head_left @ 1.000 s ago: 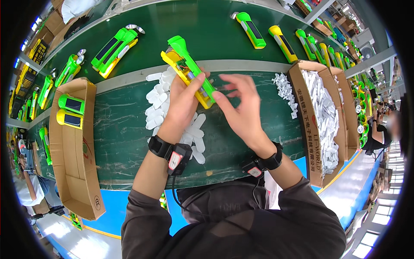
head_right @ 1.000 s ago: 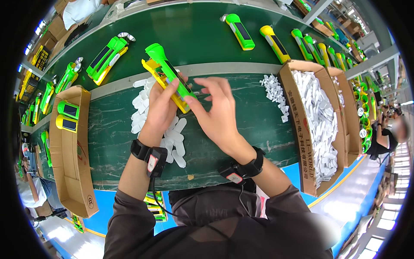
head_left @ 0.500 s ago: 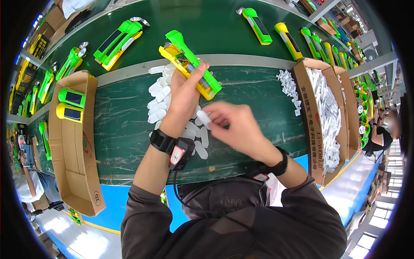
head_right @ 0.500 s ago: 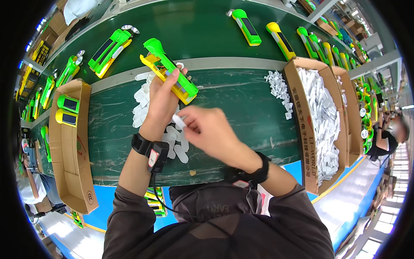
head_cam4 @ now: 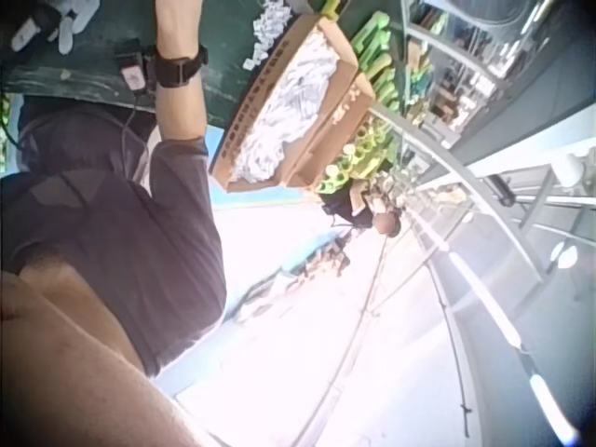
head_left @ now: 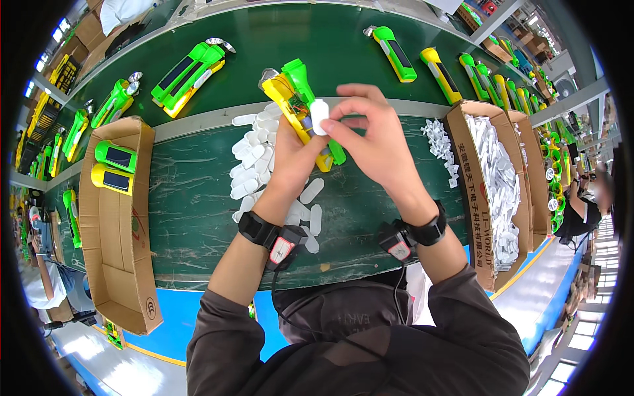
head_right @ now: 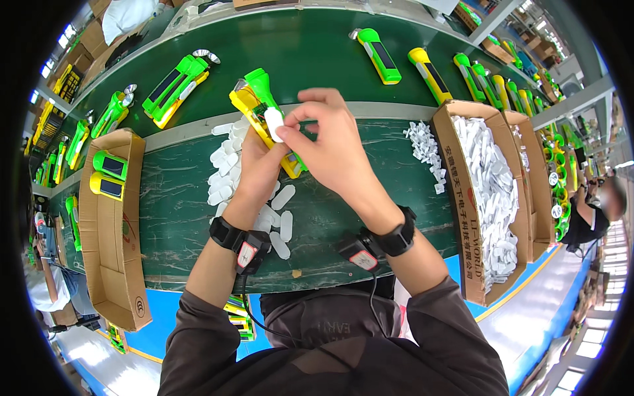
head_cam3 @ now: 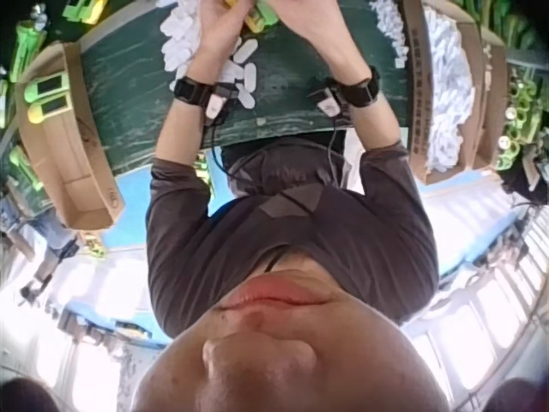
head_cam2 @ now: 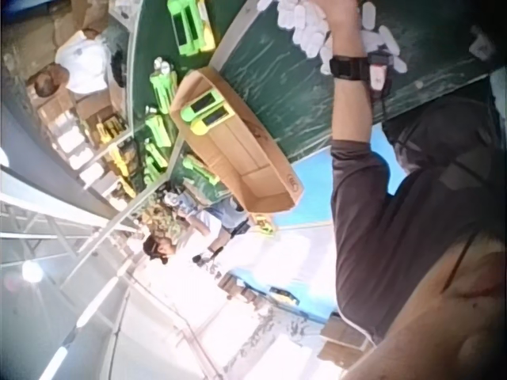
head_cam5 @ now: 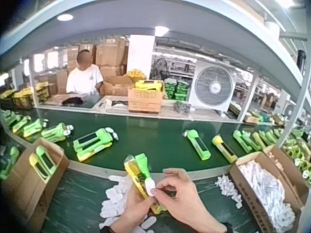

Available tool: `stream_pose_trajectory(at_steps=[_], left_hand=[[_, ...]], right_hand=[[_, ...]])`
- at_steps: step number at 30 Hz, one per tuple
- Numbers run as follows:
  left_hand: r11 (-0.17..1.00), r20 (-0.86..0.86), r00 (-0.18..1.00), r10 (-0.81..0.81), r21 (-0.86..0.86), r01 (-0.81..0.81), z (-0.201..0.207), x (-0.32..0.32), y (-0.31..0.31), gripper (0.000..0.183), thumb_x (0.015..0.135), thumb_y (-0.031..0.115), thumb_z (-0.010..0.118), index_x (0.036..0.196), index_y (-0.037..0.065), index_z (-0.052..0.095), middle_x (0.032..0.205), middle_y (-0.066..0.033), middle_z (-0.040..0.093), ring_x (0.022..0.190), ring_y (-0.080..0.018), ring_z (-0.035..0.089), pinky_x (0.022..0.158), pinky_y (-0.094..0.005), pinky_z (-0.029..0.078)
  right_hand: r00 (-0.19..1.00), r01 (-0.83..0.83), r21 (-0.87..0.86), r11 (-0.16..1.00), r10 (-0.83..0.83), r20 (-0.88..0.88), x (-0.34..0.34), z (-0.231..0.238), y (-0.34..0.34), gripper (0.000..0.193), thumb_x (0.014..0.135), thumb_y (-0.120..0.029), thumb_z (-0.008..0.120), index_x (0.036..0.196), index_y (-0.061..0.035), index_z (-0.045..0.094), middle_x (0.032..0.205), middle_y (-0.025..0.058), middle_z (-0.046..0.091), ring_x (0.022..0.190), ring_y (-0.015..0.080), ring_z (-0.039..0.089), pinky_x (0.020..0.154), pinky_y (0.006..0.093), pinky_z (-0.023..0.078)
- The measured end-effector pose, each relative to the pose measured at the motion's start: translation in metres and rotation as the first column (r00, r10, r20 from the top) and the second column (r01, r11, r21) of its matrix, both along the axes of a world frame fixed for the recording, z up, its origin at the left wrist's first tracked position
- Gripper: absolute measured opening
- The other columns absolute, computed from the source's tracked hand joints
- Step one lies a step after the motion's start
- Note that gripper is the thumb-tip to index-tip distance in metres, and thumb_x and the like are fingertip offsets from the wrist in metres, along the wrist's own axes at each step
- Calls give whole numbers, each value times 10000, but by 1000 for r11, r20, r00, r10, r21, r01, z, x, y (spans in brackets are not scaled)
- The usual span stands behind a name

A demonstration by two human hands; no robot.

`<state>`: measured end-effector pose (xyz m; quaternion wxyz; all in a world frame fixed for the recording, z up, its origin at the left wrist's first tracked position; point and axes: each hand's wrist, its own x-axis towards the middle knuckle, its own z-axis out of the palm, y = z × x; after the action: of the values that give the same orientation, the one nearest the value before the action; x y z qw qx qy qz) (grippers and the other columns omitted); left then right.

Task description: Assembling the internal components including batteries and circuit boards into small solar flashlight housings on a factory assembly line.

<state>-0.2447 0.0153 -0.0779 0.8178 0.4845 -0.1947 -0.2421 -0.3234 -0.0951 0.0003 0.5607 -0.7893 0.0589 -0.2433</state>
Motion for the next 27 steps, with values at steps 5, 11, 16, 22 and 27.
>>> stream_pose_trajectory(at_steps=[5,11,16,22,27], left_hand=[[1000,96,995,-13,11,12,3,-2,-2,495,817,-25,649,1234,27,388,1107,-71,544,1017,-153,577,833,-294,504],[998,186,982,43,-51,-34,1,-2,-5,553,803,-33,658,1271,30,370,1170,-81,526,1076,-168,559,873,-298,494],[999,161,987,27,-42,-20,0,0,-6,556,808,-24,661,1274,33,364,1193,-88,514,1090,-174,554,891,-304,488],[998,176,984,29,-60,-18,3,-3,-3,502,827,-47,625,1257,24,378,1193,-93,519,1079,-179,562,884,-299,501],[987,-76,994,-83,-143,71,6,0,3,347,874,62,619,1169,21,441,1118,-112,558,1007,-182,592,799,-325,524]], right_hand=[[980,187,-309,932,-200,-11,20,3,15,139,696,-115,743,785,-12,718,1054,147,644,854,289,653,725,371,526],[949,296,-348,889,-314,6,24,-10,34,108,689,-99,736,726,-7,693,1047,128,659,788,292,653,710,363,518],[936,349,-262,900,-347,58,25,-16,42,88,699,-16,739,737,21,668,1036,132,642,796,247,653,649,317,533],[946,317,-346,883,-268,182,27,-32,46,83,723,-11,705,759,17,636,1129,138,561,903,320,614,718,390,509],[964,228,-114,967,-207,165,-4,-30,27,311,831,-40,654,1129,17,583,1169,173,565,968,256,632,791,363,526]])
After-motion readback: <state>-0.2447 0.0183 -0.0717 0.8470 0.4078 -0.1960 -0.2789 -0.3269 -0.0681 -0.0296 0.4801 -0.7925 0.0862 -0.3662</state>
